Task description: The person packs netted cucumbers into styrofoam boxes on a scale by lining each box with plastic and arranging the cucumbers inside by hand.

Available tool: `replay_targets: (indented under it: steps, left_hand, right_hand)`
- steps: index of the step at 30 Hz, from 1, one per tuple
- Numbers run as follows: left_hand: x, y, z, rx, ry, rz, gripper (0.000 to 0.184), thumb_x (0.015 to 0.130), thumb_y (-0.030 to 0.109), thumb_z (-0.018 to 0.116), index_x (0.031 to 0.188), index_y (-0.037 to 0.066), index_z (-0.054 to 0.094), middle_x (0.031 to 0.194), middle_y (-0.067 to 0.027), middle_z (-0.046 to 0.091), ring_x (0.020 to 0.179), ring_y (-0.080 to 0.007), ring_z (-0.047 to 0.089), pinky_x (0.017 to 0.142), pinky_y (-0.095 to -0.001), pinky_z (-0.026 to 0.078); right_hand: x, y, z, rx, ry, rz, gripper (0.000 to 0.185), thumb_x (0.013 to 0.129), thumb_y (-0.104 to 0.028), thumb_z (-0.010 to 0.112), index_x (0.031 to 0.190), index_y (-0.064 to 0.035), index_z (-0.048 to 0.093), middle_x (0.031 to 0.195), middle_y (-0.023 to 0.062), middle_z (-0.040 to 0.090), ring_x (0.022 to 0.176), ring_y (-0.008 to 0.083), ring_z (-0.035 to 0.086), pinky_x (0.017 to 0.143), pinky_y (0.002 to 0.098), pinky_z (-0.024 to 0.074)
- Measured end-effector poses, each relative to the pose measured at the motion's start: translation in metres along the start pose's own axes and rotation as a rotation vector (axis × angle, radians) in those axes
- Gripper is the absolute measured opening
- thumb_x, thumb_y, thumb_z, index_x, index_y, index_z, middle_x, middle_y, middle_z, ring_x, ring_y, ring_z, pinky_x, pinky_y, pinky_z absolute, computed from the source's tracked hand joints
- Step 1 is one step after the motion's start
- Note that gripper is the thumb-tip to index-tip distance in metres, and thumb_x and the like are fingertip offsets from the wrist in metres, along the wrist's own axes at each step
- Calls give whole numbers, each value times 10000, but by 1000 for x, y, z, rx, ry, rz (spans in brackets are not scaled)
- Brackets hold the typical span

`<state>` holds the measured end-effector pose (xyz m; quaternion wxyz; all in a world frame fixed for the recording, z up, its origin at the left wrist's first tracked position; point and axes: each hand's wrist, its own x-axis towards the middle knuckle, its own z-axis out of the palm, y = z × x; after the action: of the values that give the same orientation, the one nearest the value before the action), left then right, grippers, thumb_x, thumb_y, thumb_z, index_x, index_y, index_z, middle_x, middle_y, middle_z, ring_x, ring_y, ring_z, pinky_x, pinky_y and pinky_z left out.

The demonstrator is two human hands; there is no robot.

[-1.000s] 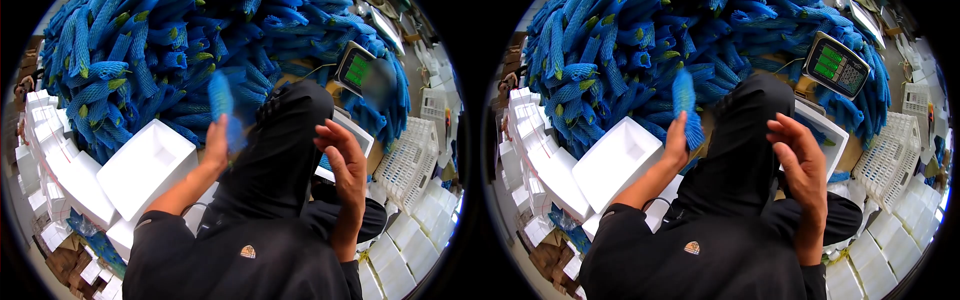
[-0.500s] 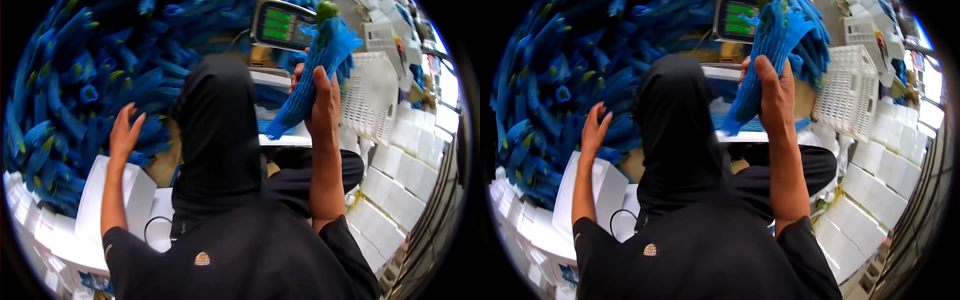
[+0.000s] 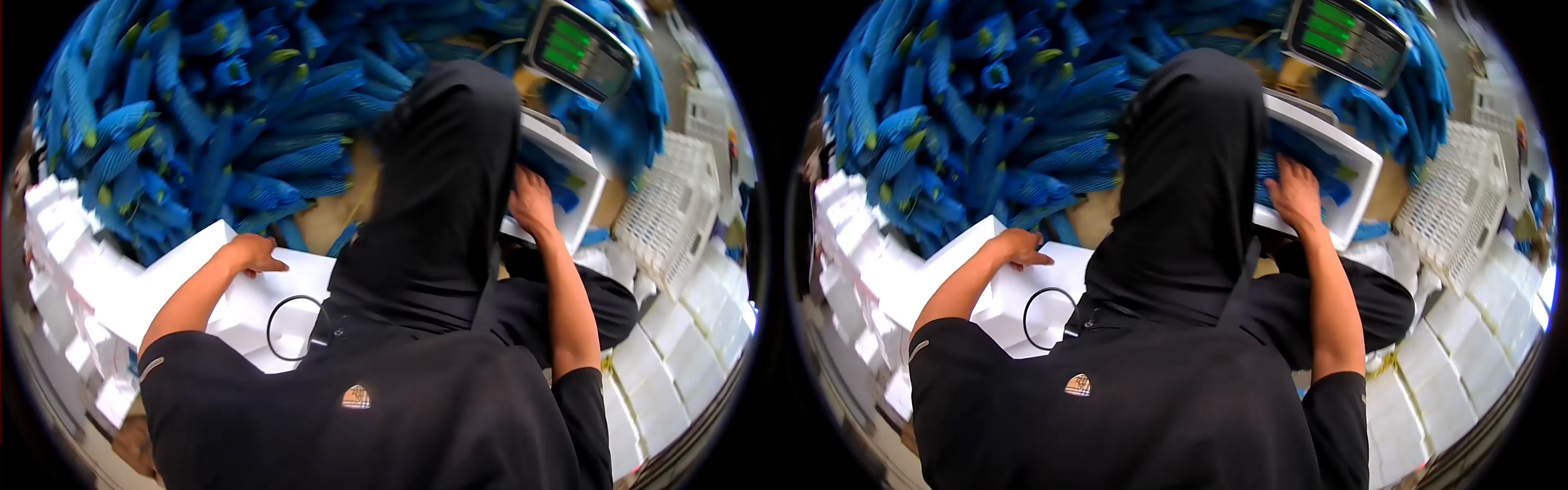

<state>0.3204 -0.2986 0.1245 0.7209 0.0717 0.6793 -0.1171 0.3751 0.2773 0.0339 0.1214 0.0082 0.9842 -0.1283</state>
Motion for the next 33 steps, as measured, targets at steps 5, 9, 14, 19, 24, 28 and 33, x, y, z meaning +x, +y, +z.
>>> replay_targets:
  steps: [5, 9, 14, 19, 24, 28, 33]
  left_hand:
    - [-47, 6, 69, 274, 267, 86, 832, 889, 691, 620, 1439, 66, 595, 1366, -173, 650, 1320, -330, 573, 1021, -448, 503]
    - [-67, 26, 133, 264, 198, -16, 762, 937, 680, 562, 1434, 104, 604, 1333, -176, 656, 1313, -354, 566, 1188, -603, 282]
    - [7, -2, 309, -123, -37, 201, 754, 936, 680, 564, 1411, 97, 620, 1343, -229, 676, 1270, -408, 634, 1116, -539, 437]
    - [22, 3, 272, -234, -35, 193, 624, 987, 574, 527, 1228, 32, 720, 1194, -245, 730, 1139, -402, 687, 1022, -468, 512]
    - [39, 29, 129, -701, 264, 339, 331, 1019, 394, 578, 1094, 110, 731, 893, -85, 779, 819, -237, 740, 763, -415, 563]
    - [78, 43, 29, -488, 1065, 225, 490, 901, 361, 740, 1296, 102, 610, 1193, -118, 703, 1057, -330, 681, 903, -457, 546]
    - [161, 46, -61, -128, 1355, 217, 870, 761, 280, 882, 1495, 78, 461, 1510, -166, 473, 1386, -372, 473, 1132, -499, 413]
  right_hand:
    - [6, -2, -9, 13, -35, 56, 378, 972, -301, 656, 1314, -143, 642, 1258, 112, 676, 1207, 349, 603, 1002, 477, 477]
    - [6, -3, -4, -8, -59, 62, 334, 973, -320, 659, 1255, -141, 640, 1214, 111, 674, 1175, 350, 610, 956, 489, 495]
    - [15, 16, 16, -60, -40, 44, 337, 974, -319, 660, 1259, -141, 637, 1201, 145, 650, 1153, 395, 605, 944, 523, 513]
    - [4, 15, 15, -87, -53, 77, 559, 931, -312, 702, 1436, -106, 575, 1370, 185, 617, 1278, 407, 560, 1114, 497, 429]
    - [6, -4, -36, 177, -14, 78, 549, 951, -261, 694, 1434, -36, 562, 1414, 226, 595, 1320, 426, 542, 1126, 477, 428]
    - [-14, -6, -58, 538, -108, 241, 512, 1015, -224, 663, 1468, -26, 528, 1377, 200, 627, 1284, 313, 603, 1102, 399, 456]
    - [-41, 3, -63, 807, -197, 328, 478, 1052, -187, 646, 1478, -17, 514, 1274, 133, 676, 1185, 200, 629, 1047, 341, 487]
